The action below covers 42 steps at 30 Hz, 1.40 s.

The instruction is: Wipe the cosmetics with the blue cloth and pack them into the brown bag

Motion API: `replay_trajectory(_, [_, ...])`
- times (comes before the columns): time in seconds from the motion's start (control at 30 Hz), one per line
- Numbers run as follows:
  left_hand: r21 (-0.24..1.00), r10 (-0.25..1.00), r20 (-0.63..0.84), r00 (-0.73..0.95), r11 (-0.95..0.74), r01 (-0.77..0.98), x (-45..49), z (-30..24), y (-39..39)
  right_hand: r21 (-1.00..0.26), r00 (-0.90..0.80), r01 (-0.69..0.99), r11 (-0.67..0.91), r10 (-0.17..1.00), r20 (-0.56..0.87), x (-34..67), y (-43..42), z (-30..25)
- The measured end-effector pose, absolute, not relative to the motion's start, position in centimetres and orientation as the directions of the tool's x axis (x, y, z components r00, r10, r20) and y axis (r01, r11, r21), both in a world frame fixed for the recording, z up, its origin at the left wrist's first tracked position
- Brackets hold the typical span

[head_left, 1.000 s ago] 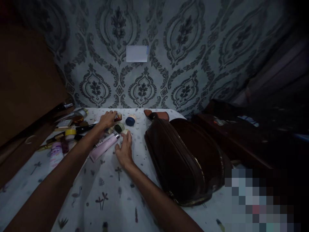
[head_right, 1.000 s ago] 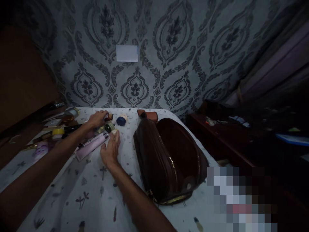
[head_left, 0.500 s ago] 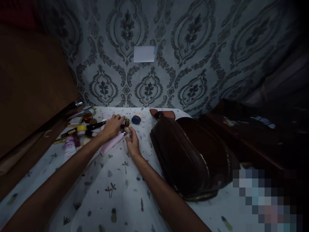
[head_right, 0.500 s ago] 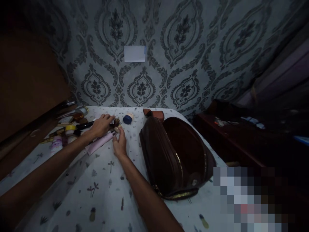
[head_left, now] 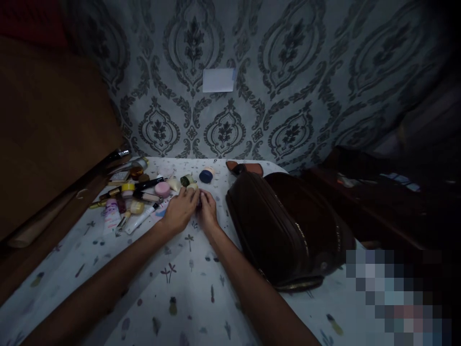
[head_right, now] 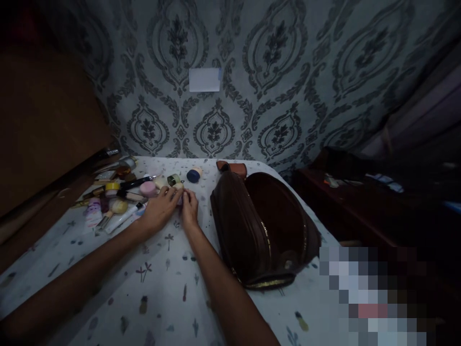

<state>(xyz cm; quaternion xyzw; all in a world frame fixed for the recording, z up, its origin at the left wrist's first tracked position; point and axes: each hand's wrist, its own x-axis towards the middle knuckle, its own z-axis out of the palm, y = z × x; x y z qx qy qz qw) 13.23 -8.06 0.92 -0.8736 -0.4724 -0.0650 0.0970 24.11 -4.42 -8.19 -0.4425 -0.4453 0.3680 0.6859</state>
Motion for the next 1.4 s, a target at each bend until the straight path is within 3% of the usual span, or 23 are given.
replay_trajectory(0.2, [0.1,0.835,0.346,0.428,-0.486,0.868,9.4,-2.7,-9.9,-0.944,0.269,-0.006,0.331,0.909,0.317,24.5,-6.2,-7.3])
replay_trajectory(0.43, [-0.014,0.861,0.251,0.442,-0.454,0.891,6.3,-3.5,-10.3,-0.938,0.11,0.129,0.321,0.936,0.335,25.2,-9.5,-6.1])
replay_trajectory(0.53, [-0.001,0.89,0.204,0.407,-0.416,0.909,5.6,-2.4,-10.1,-0.928,0.057,0.17,0.331,0.937,0.345,25.6,-11.1,-5.7])
replay_trajectory(0.67, [0.208,0.898,0.285,0.334,-0.398,0.894,5.1,-0.9,-10.2,-0.893,-0.034,0.279,0.353,0.933,0.358,25.8,-13.0,-6.0])
replay_trajectory(0.8, [0.428,0.852,0.437,0.287,-0.478,0.768,6.9,-0.3,-10.8,-0.883,-0.065,0.349,0.314,0.948,0.311,25.8,-13.7,-6.6])
replay_trajectory(0.87, [0.424,0.808,0.478,0.344,-0.556,0.715,8.7,-0.6,-11.4,-0.878,-0.058,0.368,0.305,0.95,0.305,25.8,-13.8,-6.9])
replay_trajectory(1.03, [0.127,0.685,0.405,0.606,-0.698,0.705,11.4,-2.8,-12.4,-0.859,-0.035,0.391,0.332,0.938,0.346,26.1,-13.7,-7.2])
replay_trajectory(1.13, [0.068,0.67,0.413,0.617,-0.698,0.713,10.2,-3.8,-11.9,-0.862,-0.024,0.383,0.334,0.936,0.352,26.2,-13.7,-7.3])
replay_trajectory(1.27, [0.12,0.71,0.414,0.57,-0.663,0.739,7.6,-3.9,-10.5,-0.863,-0.033,0.401,0.308,0.946,0.322,26.3,-13.6,-7.3])
replay_trajectory(1.4, [0.372,0.793,0.393,0.466,-0.6,0.708,5.9,-3.2,-9.2,-0.802,-0.061,0.461,0.38,0.915,0.399,26.4,-13.7,-7.2])
